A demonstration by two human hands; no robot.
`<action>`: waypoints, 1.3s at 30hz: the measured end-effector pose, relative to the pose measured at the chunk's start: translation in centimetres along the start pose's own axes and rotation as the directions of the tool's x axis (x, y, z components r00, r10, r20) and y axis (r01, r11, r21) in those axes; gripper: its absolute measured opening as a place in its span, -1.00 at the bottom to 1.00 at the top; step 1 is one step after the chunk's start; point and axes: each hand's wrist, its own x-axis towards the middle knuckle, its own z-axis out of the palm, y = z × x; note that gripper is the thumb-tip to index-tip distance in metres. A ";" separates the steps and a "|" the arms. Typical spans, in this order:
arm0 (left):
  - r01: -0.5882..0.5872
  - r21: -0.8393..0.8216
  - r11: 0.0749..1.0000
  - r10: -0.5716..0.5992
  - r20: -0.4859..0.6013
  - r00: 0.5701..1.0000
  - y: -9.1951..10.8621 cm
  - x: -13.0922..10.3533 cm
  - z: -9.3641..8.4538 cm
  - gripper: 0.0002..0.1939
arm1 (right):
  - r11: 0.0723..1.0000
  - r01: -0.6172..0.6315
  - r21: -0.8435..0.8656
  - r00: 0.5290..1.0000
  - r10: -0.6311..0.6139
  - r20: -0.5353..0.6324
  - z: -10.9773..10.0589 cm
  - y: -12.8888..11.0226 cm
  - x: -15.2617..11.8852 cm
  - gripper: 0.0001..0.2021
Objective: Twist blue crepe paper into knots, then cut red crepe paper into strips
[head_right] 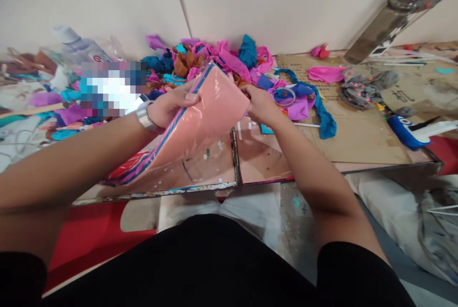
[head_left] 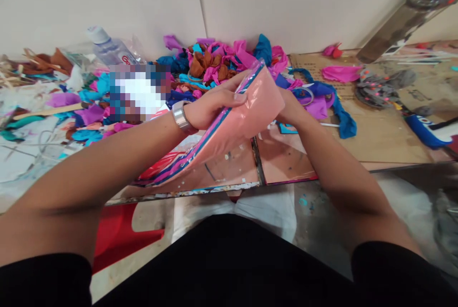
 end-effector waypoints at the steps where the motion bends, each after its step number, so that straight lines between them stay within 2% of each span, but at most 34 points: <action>1: 0.012 0.001 1.000 -0.012 -0.009 1.000 -0.1 -0.1 0.3 -0.25 | 0.998 -0.008 0.055 0.999 0.010 -0.031 -0.6 -0.1 -0.1 -0.57; 3: 0.027 -0.033 0.999 -0.028 -0.026 0.999 -0.6 -0.4 0.9 -0.20 | 0.980 -0.014 0.197 0.998 0.025 -0.053 -2.2 -0.6 -0.3 -0.53; 5: 0.068 -0.119 0.991 -0.068 0.008 0.998 -1.5 -0.7 1.7 -0.19 | 0.949 -0.002 0.315 1.000 0.006 -0.010 -4.2 -1.7 -1.0 -0.45; 9: 0.177 -0.270 0.947 -0.167 0.058 0.984 -3.1 -1.6 3.1 -0.20 | 0.925 0.042 0.378 0.999 -0.048 0.005 -8.1 -5.4 -3.1 -0.36; 12: 0.165 -0.247 0.955 -0.145 0.098 0.985 -3.3 -1.9 3.7 -0.21 | 0.957 0.084 0.277 0.992 -0.108 0.071 -9.7 -8.3 -4.5 -0.34; 16: 0.065 -0.216 0.974 -0.032 0.155 0.987 -2.3 -1.8 4.4 -0.32 | 0.981 0.189 0.041 0.957 -0.194 0.216 -10.8 -10.8 -5.1 -0.34; 20: 0.010 -0.171 0.985 0.022 0.183 0.983 -2.1 -1.6 4.8 -0.34 | 0.941 0.322 -0.102 0.913 -0.281 0.295 -11.9 -12.0 -5.6 -0.31; 26: 0.020 -0.092 0.996 -0.002 0.190 0.982 -2.8 -2.0 5.4 -0.25 | 0.832 0.516 -0.203 0.835 -0.434 0.339 -13.1 -12.8 -6.4 -0.42; 30: -0.007 -0.073 0.997 0.023 0.221 0.975 -3.2 -2.1 5.6 -0.28 | 0.805 0.518 -0.289 0.838 -0.411 0.358 -13.4 -13.7 -6.6 -0.43; 35: 0.008 -0.114 0.993 0.025 0.282 0.959 -3.5 -2.0 5.8 -0.25 | 0.792 0.408 -0.453 0.879 -0.208 0.428 -13.6 -15.3 -7.1 -0.45; 39: 0.036 -0.142 0.989 0.005 0.279 0.960 -3.6 -2.0 6.1 -0.27 | 0.772 0.382 -0.508 0.886 -0.150 0.440 -13.4 -15.9 -7.4 -0.41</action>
